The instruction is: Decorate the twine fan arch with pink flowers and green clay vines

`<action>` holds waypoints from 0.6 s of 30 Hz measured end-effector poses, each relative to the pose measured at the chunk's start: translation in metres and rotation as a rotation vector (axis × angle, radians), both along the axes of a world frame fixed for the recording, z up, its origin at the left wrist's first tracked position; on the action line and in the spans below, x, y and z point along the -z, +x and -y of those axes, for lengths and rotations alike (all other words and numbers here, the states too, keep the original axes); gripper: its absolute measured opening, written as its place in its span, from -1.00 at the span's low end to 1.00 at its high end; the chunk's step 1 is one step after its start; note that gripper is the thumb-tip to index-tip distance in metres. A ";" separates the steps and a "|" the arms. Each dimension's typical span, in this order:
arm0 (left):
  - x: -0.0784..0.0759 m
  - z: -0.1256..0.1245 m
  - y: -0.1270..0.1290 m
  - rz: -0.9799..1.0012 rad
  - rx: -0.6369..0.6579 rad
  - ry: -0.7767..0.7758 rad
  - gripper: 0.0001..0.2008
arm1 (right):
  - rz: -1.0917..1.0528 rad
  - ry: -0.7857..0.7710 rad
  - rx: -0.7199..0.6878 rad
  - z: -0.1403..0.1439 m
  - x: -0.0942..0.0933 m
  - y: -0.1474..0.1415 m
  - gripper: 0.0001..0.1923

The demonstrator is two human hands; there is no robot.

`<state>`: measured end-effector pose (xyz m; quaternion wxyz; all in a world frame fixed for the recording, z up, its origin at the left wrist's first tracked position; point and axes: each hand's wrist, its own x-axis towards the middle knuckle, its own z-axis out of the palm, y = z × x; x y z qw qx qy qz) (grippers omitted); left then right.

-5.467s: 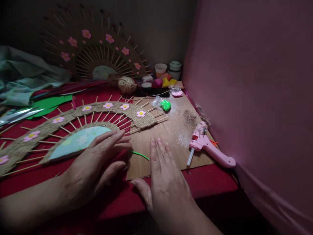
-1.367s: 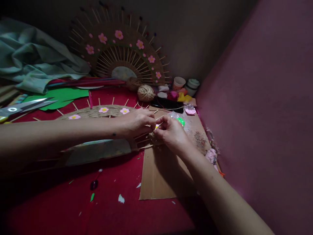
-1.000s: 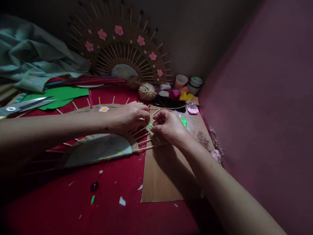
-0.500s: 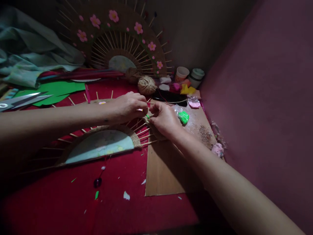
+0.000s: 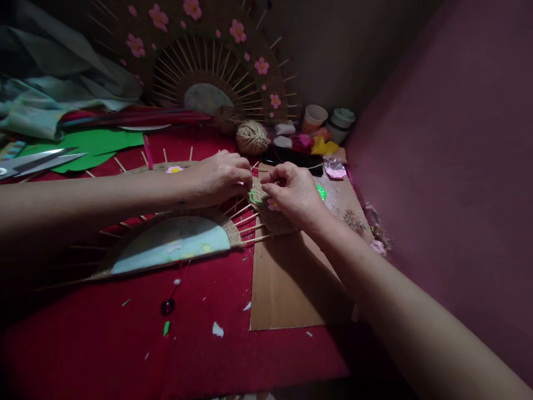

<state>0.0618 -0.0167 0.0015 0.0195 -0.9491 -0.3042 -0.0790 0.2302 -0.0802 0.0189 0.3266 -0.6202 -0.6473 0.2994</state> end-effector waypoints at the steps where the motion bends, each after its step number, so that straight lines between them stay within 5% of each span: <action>1: 0.000 0.000 0.000 -0.002 0.001 -0.004 -0.76 | 0.043 0.014 -0.003 0.001 0.000 0.003 -0.98; 13: -0.003 0.002 0.001 -0.007 -0.043 -0.033 -0.76 | 0.629 0.308 -0.222 -0.002 0.025 0.003 -0.83; 18: -0.002 0.000 0.001 -0.017 -0.046 -0.025 -0.76 | 0.576 0.189 -0.159 -0.003 0.014 0.002 -0.84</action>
